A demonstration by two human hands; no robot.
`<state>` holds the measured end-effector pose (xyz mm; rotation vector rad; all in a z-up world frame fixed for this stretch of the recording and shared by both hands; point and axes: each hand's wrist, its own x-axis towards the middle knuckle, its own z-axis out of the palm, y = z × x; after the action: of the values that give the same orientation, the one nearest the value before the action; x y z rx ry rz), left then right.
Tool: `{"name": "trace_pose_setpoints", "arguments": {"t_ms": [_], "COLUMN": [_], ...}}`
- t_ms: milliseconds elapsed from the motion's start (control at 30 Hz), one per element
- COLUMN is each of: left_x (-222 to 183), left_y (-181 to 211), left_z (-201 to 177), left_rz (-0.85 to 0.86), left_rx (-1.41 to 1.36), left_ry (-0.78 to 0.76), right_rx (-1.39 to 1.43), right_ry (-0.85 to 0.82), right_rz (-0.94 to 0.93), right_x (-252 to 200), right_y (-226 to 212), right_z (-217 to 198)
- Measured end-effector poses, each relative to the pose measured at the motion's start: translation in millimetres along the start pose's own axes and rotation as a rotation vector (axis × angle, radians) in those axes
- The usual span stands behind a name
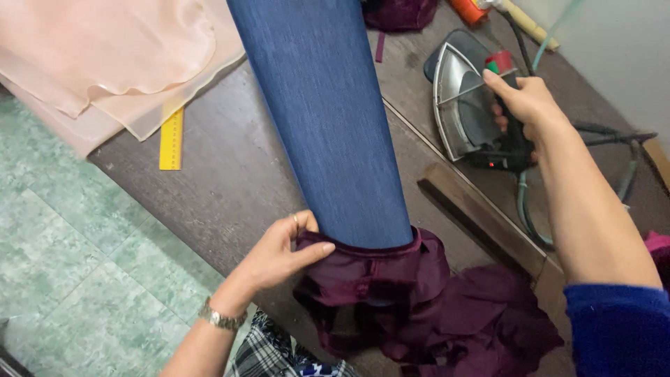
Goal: Ironing a dark purple garment component on a specialized ironing board using a steam iron.
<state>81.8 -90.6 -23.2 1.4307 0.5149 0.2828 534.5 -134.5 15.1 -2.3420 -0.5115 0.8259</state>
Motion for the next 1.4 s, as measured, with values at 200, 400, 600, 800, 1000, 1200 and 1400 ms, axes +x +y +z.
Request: {"name": "trace_pose_setpoints", "arguments": {"t_ms": [200, 400, 600, 800, 1000, 1200, 1400], "left_x": [5.8, 8.8, 15.1, 7.9, 4.3, -11.6, -42.7], "left_y": [15.1, 8.2, 19.3, 23.1, 47.2, 61.2, 27.2], "left_z": [-14.1, -26.6, -31.2, -45.2, -78.7, -93.7, -115.9], "left_rz": [0.012, 0.098, 0.135, 0.251, 0.314, 0.301, 0.200], "left_rx": [0.059, 0.130, 0.156, 0.190, -0.024, -0.011, 0.076], "left_ry": [-0.089, -0.143, -0.087, 0.121, 0.619, 0.678, 0.693], "right_rx": [-0.283, -0.532, -0.875, -1.163, -1.177, -1.140, -1.071], "right_ry": [0.056, 0.039, -0.156, -0.225, -0.368, -0.366, -0.293], "right_rz": [-0.135, -0.313, -0.277, -0.358, -0.499, -0.658, -0.411], "right_x": [-124.5, -232.5, -320.9, -326.9, -339.8, -332.1, -327.3], "right_y": [-6.9, 31.4, -31.0, -46.2, -121.7, -122.4, -100.3], "right_z": [-54.6, -95.0, -25.6, 42.0, 95.2, 107.1, 63.4]}}
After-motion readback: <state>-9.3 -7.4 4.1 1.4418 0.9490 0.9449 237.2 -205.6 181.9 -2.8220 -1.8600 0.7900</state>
